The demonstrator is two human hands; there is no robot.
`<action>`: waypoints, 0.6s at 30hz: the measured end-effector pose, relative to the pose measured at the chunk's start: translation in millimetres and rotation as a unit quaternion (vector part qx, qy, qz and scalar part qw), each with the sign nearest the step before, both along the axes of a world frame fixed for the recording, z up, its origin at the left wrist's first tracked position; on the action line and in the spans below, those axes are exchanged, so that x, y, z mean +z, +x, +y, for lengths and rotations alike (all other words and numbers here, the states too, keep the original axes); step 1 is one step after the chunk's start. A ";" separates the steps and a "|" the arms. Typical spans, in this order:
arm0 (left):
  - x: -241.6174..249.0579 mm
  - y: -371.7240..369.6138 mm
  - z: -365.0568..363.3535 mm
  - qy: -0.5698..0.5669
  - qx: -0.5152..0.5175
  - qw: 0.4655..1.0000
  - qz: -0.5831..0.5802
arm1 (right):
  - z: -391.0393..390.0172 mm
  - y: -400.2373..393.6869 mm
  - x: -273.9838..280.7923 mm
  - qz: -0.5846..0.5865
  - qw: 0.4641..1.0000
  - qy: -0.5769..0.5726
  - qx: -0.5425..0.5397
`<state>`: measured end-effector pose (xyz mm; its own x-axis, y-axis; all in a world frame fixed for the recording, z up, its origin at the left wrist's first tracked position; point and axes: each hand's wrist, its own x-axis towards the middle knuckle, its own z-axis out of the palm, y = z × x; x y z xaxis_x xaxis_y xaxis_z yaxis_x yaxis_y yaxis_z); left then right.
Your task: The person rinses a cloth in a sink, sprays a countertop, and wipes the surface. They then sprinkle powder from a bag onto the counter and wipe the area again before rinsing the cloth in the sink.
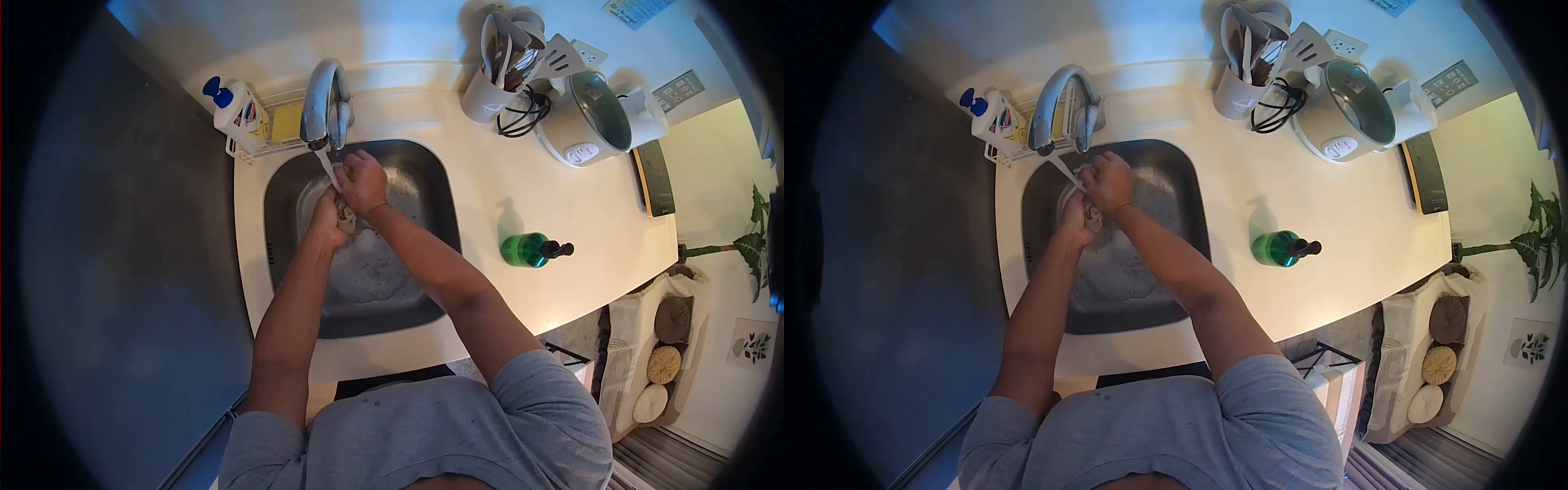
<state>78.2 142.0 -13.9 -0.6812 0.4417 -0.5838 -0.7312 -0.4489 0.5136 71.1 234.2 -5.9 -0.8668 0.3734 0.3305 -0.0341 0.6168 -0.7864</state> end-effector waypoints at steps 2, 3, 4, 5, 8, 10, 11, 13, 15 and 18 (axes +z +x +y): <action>1.5 -4.9 -2.0 0.025 0.039 0.999 -0.005 | -19.8 10.7 4.7 0.056 0.998 0.000 0.026; -6.1 -9.4 -2.7 0.028 0.039 0.999 -0.005 | -29.3 17.5 6.4 0.111 0.993 0.000 0.049; -22.6 -12.4 -6.2 0.101 0.007 0.994 0.027 | -36.2 25.8 7.1 0.108 0.993 0.001 0.049; -44.2 -17.8 -12.3 0.173 -0.024 0.983 0.060 | -43.5 31.7 7.4 0.073 0.990 0.008 0.122; -86.0 -29.3 -27.0 0.376 -0.113 0.905 0.162 | -35.0 21.1 1.4 0.000 0.991 0.006 0.133; -45.8 -15.6 -25.5 0.176 -0.043 0.979 0.089 | -14.0 2.3 -8.7 -0.040 0.997 -0.002 0.070; -31.4 -5.3 -26.5 -0.034 0.027 0.999 0.007 | -2.7 -4.4 -15.0 -0.012 0.994 0.099 0.043; -35.4 -6.5 -47.7 -0.024 -0.005 0.999 -0.023 | 12.1 -11.3 -14.4 0.020 0.979 0.201 0.015; -55.6 -7.8 -65.3 -0.011 -0.034 0.998 -0.053 | 20.1 -12.8 -9.7 0.041 0.956 0.276 0.091; -76.4 -1.7 -59.5 -0.284 -0.103 0.947 0.111 | 22.1 -20.1 4.0 -0.195 0.940 0.062 0.273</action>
<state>76.4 82.5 -90.3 -0.7489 0.2369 -0.6188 -0.6183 0.0861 0.7812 51.1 256.3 -2.0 -0.9825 -0.1822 -0.0399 -0.0964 0.6791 -0.7277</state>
